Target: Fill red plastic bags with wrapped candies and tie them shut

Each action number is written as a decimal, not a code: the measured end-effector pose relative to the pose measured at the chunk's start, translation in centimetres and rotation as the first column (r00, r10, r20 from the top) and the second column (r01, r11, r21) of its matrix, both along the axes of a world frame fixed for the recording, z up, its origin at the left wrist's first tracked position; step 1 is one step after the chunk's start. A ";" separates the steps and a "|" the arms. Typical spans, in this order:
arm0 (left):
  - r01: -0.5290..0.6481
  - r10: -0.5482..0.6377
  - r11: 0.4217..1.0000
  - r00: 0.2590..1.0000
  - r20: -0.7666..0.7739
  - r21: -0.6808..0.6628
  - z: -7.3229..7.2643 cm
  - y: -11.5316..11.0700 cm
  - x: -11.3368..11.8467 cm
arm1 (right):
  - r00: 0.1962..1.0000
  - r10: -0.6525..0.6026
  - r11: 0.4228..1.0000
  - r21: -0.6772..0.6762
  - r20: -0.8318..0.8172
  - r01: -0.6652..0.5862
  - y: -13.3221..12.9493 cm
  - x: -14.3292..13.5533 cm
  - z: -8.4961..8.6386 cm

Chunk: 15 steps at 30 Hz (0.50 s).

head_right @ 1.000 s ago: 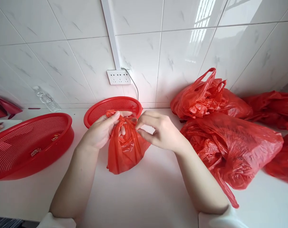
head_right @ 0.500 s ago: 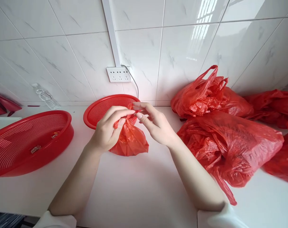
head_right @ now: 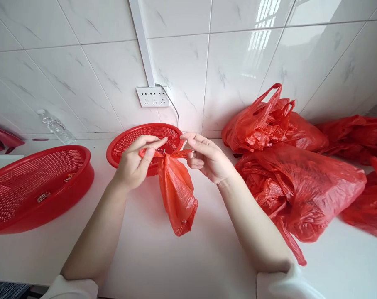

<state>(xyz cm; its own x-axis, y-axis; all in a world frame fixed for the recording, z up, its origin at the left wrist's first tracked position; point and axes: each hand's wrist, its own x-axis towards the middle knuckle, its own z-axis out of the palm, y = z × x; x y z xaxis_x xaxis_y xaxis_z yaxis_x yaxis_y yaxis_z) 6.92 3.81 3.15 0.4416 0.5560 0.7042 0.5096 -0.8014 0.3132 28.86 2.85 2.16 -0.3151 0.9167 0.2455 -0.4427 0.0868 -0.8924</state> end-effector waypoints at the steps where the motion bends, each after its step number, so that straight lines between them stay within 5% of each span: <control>1: -0.047 0.048 0.998 0.999 -0.013 0.029 0.2 0.1 -0.3 | 0.999 -0.016 1.000 0.016 0.040 0.015 -0.1 0.3 0.3; 5: -0.128 0.134 0.990 0.985 -0.108 0.054 1.5 0.1 -1.9 | 0.922 -0.305 0.951 0.129 0.237 0.281 -0.7 2.4 1.5; 9: -0.240 0.224 0.967 0.961 -0.161 -0.084 2.4 0.5 -3.9 | 0.692 -0.599 0.800 0.259 0.403 0.542 -1.0 5.8 2.0; 15: -0.420 0.295 0.867 0.865 -0.406 -0.267 1.8 1.6 -3.6 | 0.352 -0.707 0.675 0.436 0.613 0.595 -0.3 8.4 1.6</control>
<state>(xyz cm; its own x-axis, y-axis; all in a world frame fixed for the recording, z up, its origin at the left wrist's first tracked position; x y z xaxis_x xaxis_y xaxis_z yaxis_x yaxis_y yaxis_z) 3.35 5.39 4.94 0.3409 0.8949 0.2878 0.8635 -0.4192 0.2805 37.31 2.53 3.73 0.2572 0.8935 0.3682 0.5403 0.1830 -0.8213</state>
